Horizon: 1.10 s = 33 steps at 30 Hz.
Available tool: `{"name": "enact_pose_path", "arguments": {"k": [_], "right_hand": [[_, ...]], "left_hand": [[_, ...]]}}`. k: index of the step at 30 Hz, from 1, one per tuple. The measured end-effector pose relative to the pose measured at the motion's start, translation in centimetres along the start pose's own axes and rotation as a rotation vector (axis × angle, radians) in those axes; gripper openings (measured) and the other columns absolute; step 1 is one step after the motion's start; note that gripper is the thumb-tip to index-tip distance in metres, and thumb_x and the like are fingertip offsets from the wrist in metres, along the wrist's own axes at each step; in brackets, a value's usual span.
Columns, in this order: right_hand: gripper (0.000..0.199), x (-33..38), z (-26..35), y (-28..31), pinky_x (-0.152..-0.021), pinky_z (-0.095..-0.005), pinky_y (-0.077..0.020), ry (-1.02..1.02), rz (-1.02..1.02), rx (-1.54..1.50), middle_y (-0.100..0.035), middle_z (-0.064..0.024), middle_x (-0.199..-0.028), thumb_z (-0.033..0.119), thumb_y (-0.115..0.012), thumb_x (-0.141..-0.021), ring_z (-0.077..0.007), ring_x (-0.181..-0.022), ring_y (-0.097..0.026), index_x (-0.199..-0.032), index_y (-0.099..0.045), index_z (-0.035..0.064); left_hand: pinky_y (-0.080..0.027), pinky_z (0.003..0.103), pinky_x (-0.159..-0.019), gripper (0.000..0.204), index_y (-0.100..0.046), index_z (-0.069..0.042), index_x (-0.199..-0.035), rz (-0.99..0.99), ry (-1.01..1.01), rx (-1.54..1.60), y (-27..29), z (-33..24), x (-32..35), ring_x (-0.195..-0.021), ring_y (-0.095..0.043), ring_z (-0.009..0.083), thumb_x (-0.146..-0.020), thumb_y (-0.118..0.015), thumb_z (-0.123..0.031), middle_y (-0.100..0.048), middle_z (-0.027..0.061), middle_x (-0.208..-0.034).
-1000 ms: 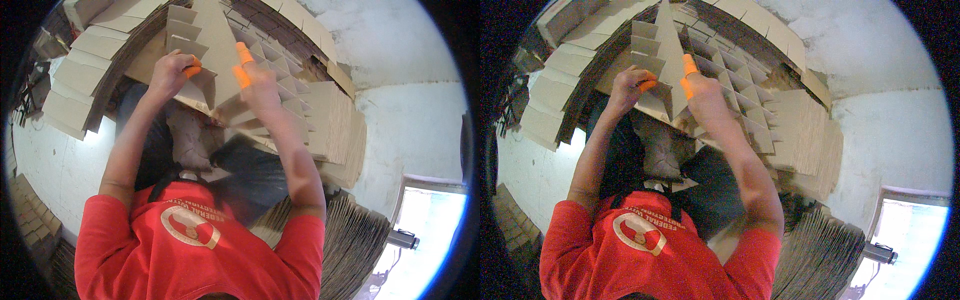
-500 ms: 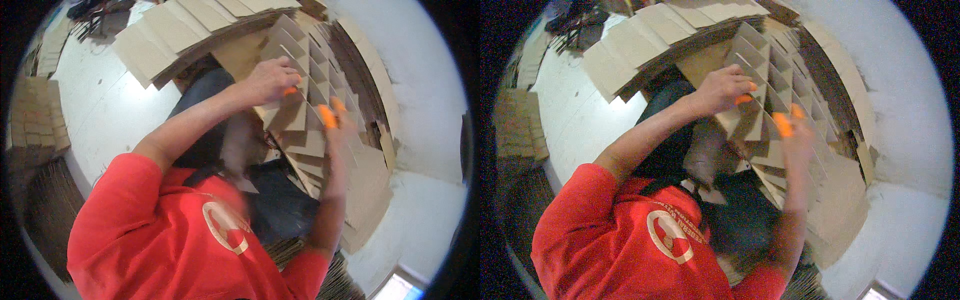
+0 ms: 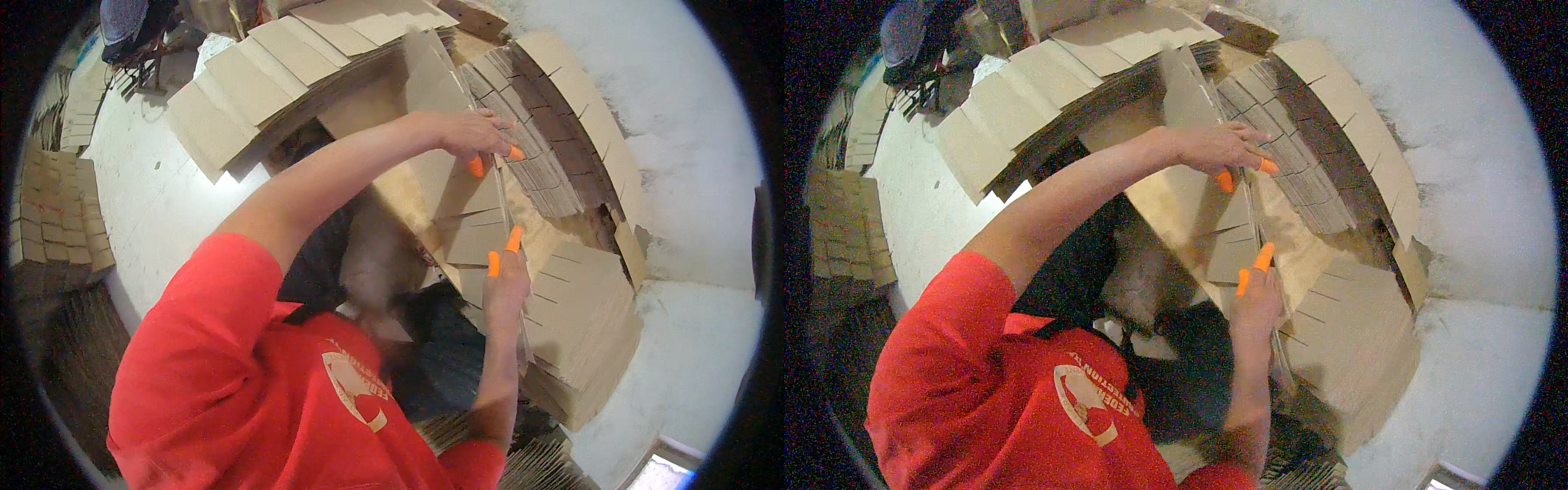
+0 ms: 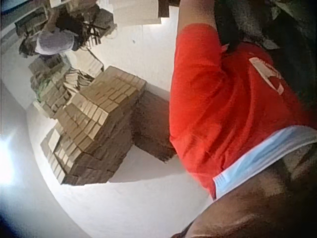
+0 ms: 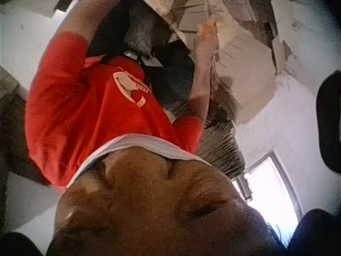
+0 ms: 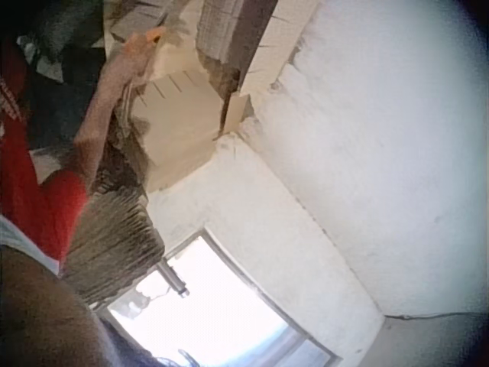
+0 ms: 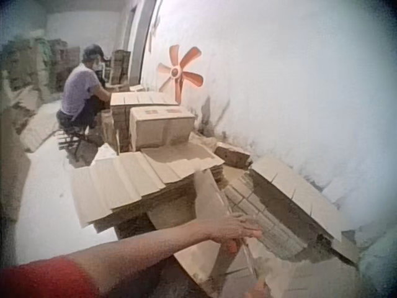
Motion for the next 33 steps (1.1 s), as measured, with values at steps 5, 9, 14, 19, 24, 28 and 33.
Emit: {"name": "enact_pose_path", "arguments": {"k": [5,9,14,19,24,28,33], "right_hand": [[0.043,0.0,-2.5,0.0,-0.07,-0.0482,-0.048,-0.076,0.041,-0.029,-0.061,-0.0216,-0.097,0.005,-0.06,-0.087,-0.0404,-0.083,-0.059,-0.129,-0.05,-0.0001],[0.032,1.3,5.3,9.8,-0.075,-0.0455,-0.0505,-0.113,-0.139,0.207,-0.063,-0.0209,-0.098,0.001,-0.063,-0.085,-0.0377,-0.088,-0.062,-0.116,-0.057,-0.0001],[0.029,5.0,8.7,18.1,-0.083,-0.0425,-0.0511,0.326,-0.914,0.546,-0.064,-0.02,-0.106,0.0,-0.067,-0.084,-0.0351,-0.095,-0.063,-0.112,-0.06,0.0016],[0.039,5.2,2.0,20.3,-0.096,-0.0451,-0.0457,0.149,-0.845,0.735,-0.06,-0.0185,-0.12,0.012,-0.065,-0.089,-0.0359,-0.114,-0.056,-0.124,-0.055,0.0003],[0.047,5.8,-13.4,14.9,-0.095,-0.0457,-0.0432,-0.277,-0.429,0.851,-0.06,-0.0191,-0.115,0.018,-0.069,-0.084,-0.0369,-0.107,-0.055,-0.124,-0.055,-0.0023],[0.046,7.2,-18.7,11.5,-0.09,-0.0457,-0.0447,-0.556,-0.258,0.718,-0.06,-0.0196,-0.113,0.016,-0.069,-0.08,-0.0382,-0.102,-0.055,-0.12,-0.056,-0.0034],[0.044,9.5,-23.0,8.8,-0.091,-0.0467,-0.0442,-0.635,-0.011,0.647,-0.059,-0.0218,-0.112,0.015,-0.069,-0.08,-0.0387,-0.104,-0.055,-0.118,-0.056,-0.0041]], "left_hand": [[-0.047,0.047,-0.082,0.036,-0.061,-0.006,-0.106,0.28,-0.075,0.045,-0.7,-0.5,-3.1,-0.102,-0.057,0.0382,-0.071,-0.066,-0.002,-0.061,0.0129,-0.104],[-0.05,0.045,-0.073,0.033,-0.059,-0.004,-0.102,0.054,-0.211,-0.113,7.5,-5.1,-2.4,-0.089,-0.059,0.0383,-0.07,-0.066,-0.002,-0.06,0.0146,-0.094],[-0.05,0.042,-0.075,0.022,-0.058,-0.004,-0.098,-0.268,-0.385,-0.401,22.9,-13.2,2.3,-0.093,-0.059,0.0336,-0.078,-0.062,-0.01,-0.059,0.0126,-0.093],[-0.055,0.031,-0.064,0.018,-0.058,0.001,-0.101,-0.349,0.019,-0.879,26.7,-9.7,4.1,-0.085,-0.061,0.0223,-0.094,-0.052,-0.014,-0.059,0.0148,-0.095],[-0.056,0.035,-0.078,0.037,-0.048,0.003,-0.117,-0.056,0.596,-0.944,19.8,6.9,9.5,-0.1,-0.058,0.0315,-0.082,-0.053,-0.005,-0.049,0.0204,-0.118],[-0.052,0.045,-0.081,0.03,-0.054,-0.001,-0.108,0.001,0.371,-0.807,12.9,13.7,15.6,-0.1,-0.055,0.0374,-0.08,-0.059,-0.01,-0.05,0.0215,-0.11],[-0.053,0.041,-0.073,0.01,-0.068,-0.005,-0.081,-0.141,0.454,-0.803,9.6,7.8,15.7,-0.087,-0.06,0.0336,-0.072,-0.063,-0.005,-0.06,0.0188,-0.087]]}}
Point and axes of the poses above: each hand's wrist, its own x-axis away from the middle knuckle, its own y-axis out of the back of the hand, z = x × y, the point moved 7 cm from there along -x, towards the middle knuckle
